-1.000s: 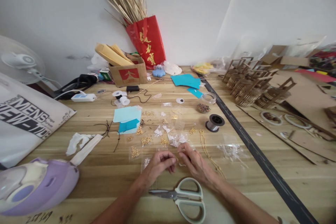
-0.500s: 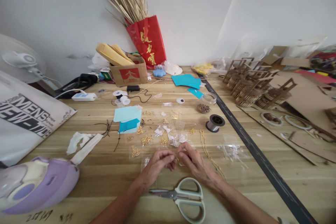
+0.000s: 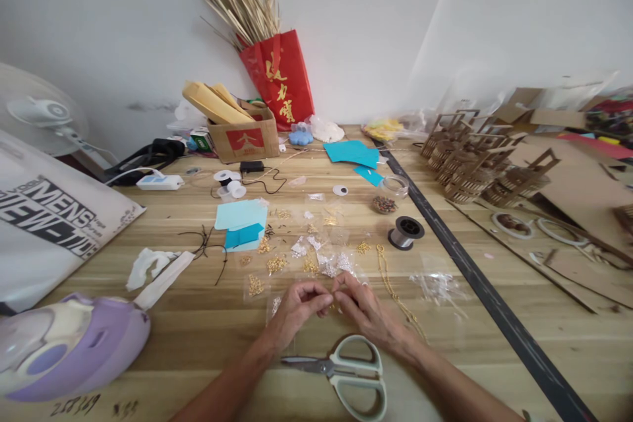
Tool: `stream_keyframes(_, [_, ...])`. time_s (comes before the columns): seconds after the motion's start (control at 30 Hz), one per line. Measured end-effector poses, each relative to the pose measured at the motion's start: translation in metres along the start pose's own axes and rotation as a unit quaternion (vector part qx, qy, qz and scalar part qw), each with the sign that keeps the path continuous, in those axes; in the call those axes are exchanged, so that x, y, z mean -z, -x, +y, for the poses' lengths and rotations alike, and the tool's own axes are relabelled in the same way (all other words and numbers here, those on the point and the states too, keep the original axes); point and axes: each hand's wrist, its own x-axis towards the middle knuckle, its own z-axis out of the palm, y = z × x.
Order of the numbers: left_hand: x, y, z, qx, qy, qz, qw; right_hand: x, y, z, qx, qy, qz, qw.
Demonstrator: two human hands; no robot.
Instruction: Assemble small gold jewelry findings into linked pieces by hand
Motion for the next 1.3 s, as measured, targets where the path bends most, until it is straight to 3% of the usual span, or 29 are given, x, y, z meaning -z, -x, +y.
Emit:
stream_keyframes(0.57, [-0.001, -0.001, 0.002, 0.019, -0.014, 0.021, 0.999, 0.004, -0.004, -0.004, -0.1, -0.055, 0.0, 0.993])
stream_keyframes(0.8, [-0.002, -0.001, 0.001, 0.014, 0.0, 0.027, 1.0, -0.007, -0.001, 0.01, -0.07, 0.008, 0.033, 0.997])
stream_keyframes(1.3, [0.001, -0.002, -0.004, -0.002, -0.004, 0.046, 0.999, -0.004, -0.005, 0.009, -0.082, -0.047, 0.046, 0.994])
